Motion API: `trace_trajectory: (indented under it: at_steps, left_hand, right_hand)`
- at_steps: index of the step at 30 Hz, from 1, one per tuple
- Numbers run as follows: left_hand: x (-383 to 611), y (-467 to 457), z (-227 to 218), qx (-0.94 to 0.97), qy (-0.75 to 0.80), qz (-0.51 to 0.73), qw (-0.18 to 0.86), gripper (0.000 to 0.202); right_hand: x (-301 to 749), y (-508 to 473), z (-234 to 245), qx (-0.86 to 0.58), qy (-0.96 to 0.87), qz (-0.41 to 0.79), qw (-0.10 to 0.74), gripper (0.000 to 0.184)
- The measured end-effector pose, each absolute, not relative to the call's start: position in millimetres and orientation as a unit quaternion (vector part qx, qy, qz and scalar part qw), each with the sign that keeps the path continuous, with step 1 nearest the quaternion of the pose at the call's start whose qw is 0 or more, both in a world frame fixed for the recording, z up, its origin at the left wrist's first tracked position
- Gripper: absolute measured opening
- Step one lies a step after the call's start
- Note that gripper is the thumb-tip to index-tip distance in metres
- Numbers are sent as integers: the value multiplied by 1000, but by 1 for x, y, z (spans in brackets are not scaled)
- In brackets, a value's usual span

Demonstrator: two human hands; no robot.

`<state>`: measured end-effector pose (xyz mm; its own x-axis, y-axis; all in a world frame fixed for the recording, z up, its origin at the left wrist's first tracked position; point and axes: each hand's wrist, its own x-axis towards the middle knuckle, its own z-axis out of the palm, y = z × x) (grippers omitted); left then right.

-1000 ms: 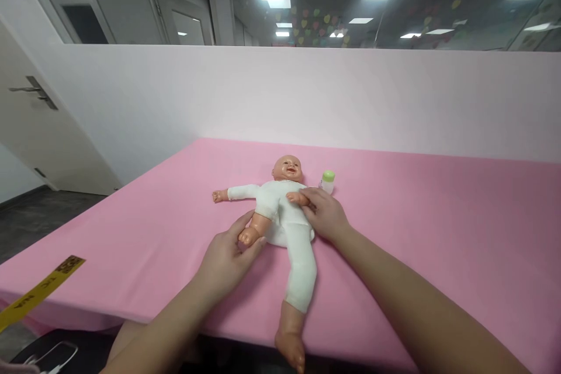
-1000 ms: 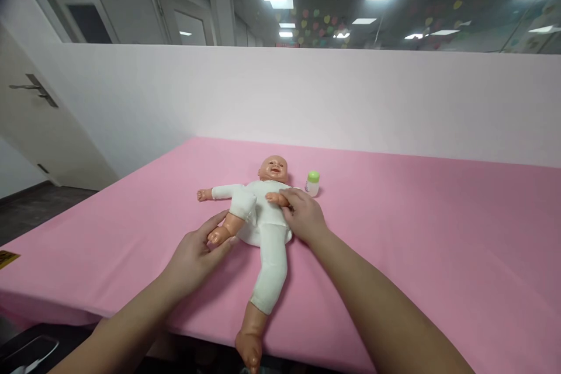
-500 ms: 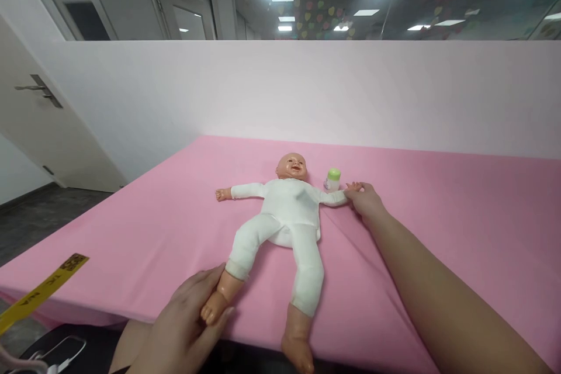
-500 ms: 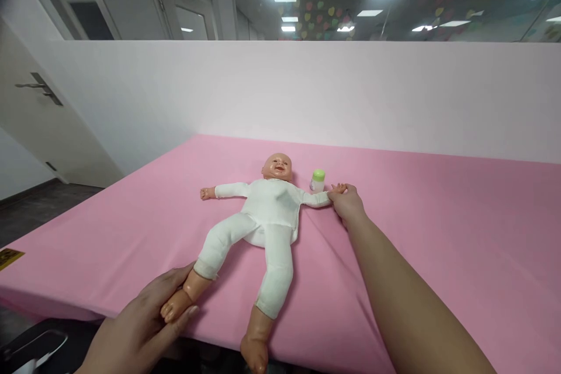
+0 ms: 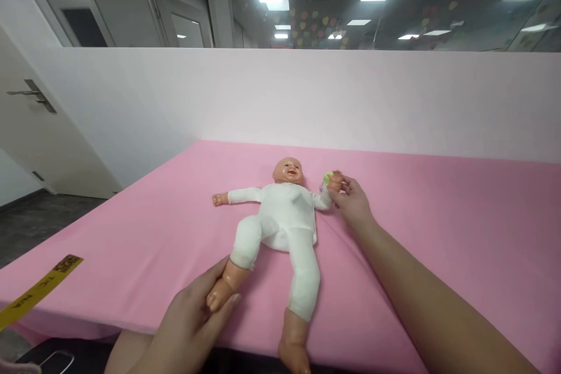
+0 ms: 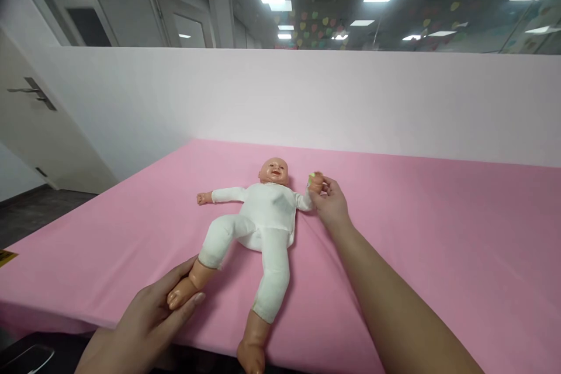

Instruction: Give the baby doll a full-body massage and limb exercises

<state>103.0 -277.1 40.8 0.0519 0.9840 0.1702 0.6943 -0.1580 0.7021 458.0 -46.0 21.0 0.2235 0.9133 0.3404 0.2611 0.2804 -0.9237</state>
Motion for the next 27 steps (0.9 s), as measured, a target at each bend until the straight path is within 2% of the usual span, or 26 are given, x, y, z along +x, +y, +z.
trace_trajectory:
  at_steps: [7, 10, 16, 23, 27]
  left_hand:
    - [122, -241, 54, 695, 576, 359, 238, 45]
    - [129, -224, 64, 685, 577, 377, 236, 49]
    - [142, -187, 71, 644, 589, 417, 255, 63]
    - [149, -164, 55, 634, 561, 430, 314, 66]
    - [145, -175, 53, 635, 552, 442, 313, 64]
  right_hand:
    - [414, -79, 29, -471, -757, 186, 412, 25]
    - [410, -82, 30, -412, -813, 137, 388, 30]
    - [413, -75, 14, -400, -841, 47, 362, 44]
    - [412, -79, 18, -403, -841, 85, 352, 47]
    - [412, -82, 24, -417, -817, 135, 376, 34]
